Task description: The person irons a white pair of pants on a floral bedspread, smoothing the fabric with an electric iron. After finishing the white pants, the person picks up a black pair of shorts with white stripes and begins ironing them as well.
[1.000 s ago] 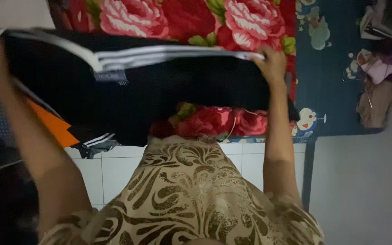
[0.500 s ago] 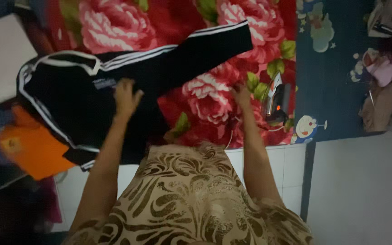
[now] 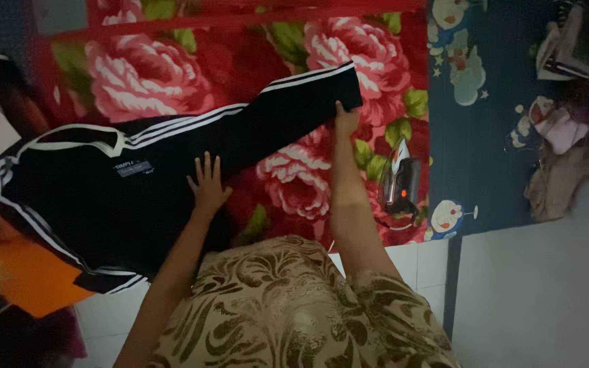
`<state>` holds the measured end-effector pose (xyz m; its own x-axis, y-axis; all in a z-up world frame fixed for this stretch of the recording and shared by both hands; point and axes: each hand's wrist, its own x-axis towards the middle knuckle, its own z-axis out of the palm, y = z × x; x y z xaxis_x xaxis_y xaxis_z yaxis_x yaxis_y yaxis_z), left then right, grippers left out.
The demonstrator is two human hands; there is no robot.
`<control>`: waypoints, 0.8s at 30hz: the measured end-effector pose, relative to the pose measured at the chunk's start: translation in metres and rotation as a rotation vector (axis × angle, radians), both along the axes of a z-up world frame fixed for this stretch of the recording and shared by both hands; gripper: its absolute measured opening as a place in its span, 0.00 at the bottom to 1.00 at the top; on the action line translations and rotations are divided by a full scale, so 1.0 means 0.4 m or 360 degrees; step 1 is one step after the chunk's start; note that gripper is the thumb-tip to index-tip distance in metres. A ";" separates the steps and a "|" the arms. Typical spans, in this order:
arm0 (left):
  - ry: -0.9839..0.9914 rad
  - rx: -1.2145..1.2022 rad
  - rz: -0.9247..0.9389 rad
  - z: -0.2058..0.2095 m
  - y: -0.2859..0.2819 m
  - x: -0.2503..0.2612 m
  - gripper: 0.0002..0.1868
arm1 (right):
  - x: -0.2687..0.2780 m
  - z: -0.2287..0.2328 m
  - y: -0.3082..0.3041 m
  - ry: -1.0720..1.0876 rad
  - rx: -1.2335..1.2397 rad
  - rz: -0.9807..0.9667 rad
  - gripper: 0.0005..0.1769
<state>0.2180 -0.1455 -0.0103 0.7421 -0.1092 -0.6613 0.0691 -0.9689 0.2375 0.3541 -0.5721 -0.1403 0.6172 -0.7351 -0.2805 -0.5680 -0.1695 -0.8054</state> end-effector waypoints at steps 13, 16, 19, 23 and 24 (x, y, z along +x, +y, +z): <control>-0.0128 0.0020 -0.0596 -0.074 -0.039 -0.123 0.53 | -0.247 0.110 -0.330 -0.0369 -0.0560 -0.0338 0.27; 0.0014 0.0056 -0.0572 -0.007 -0.075 -0.140 0.49 | -0.300 0.189 -0.436 -0.0302 -0.0979 0.0232 0.40; -0.0073 -0.0256 -0.0311 0.037 -0.074 -0.112 0.42 | -0.368 0.271 -0.506 0.0266 -0.1110 0.0634 0.37; -0.0405 -0.0350 -0.0040 0.013 -0.002 -0.053 0.35 | -0.467 0.321 -0.510 0.1196 -0.0787 0.0876 0.42; -0.0459 -0.0313 0.0038 -0.008 0.029 -0.030 0.33 | -0.497 0.322 -0.489 0.1070 -0.0758 0.0794 0.40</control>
